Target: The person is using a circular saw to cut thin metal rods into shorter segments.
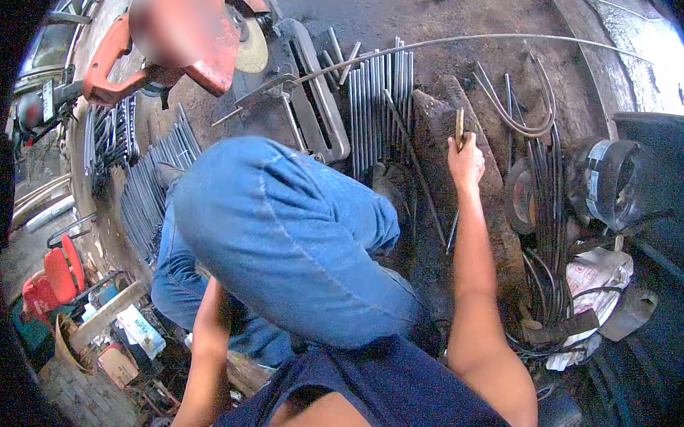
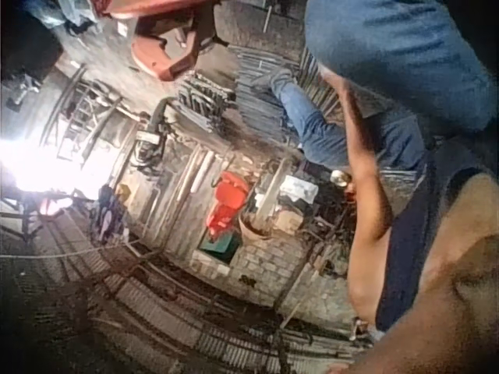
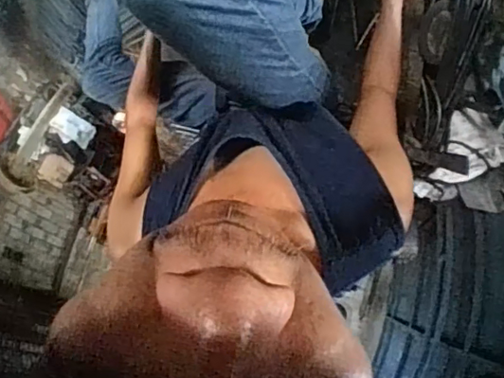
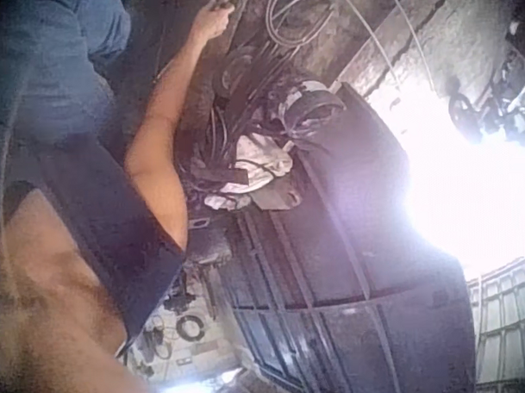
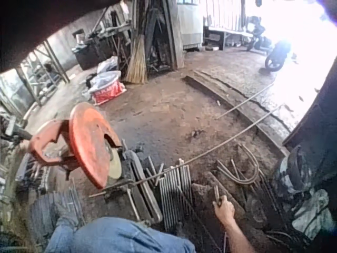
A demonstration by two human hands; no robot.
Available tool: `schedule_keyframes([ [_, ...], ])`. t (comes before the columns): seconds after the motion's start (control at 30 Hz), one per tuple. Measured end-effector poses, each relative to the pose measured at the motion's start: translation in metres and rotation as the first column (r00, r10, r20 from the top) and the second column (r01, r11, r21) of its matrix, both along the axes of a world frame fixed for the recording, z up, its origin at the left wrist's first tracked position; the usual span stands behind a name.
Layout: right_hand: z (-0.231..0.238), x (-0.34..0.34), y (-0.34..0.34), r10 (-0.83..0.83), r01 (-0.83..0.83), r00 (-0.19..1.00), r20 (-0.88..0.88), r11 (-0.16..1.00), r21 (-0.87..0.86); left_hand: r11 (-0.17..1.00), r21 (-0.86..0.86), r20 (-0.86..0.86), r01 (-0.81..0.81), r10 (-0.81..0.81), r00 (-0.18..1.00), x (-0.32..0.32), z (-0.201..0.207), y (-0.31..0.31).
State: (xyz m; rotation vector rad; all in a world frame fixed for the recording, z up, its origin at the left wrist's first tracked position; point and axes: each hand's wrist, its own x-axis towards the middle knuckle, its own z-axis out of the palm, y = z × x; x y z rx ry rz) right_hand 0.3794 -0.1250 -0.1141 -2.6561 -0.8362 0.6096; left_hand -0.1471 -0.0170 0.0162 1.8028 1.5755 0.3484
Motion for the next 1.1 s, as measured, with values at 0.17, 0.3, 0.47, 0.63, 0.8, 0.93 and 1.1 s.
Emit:
schedule_keyframes([
  [0.17,0.004,-0.001,-0.002,-0.102,0.100,0.995,0.022,0.993,0.056,1.000,0.017,-0.012,0.023,-0.023,1.000,0.008,-0.006,0.004],
  [0.3,0.005,-0.011,0.001,-0.138,0.101,0.972,0.190,0.976,0.192,0.997,0.050,0.038,-0.067,0.065,0.997,0.021,0.002,0.006],
  [0.47,-0.018,-0.052,0.000,0.323,-0.295,0.941,-0.100,0.929,0.225,0.996,0.081,0.040,-0.034,0.031,0.999,0.028,0.009,0.012],
  [0.63,-0.046,-0.083,-0.012,0.378,-0.378,0.926,-0.027,0.926,-0.015,0.992,0.034,-0.056,-0.125,0.127,0.990,0.030,-0.001,0.016],
  [0.8,-0.059,-0.075,-0.016,0.277,-0.287,0.945,-0.173,0.957,-0.039,0.973,-0.157,-0.031,-0.168,0.165,0.986,0.029,-0.003,0.012],
  [0.93,-0.067,-0.068,-0.013,0.325,-0.326,0.945,0.025,0.941,0.092,0.950,-0.229,0.091,-0.212,0.238,0.967,0.030,0.016,0.000],
  [1.1,-0.050,-0.067,-0.021,0.293,-0.246,0.947,-0.133,0.925,0.288,0.809,-0.535,0.272,-0.245,0.439,0.856,0.022,0.073,-0.043],
])
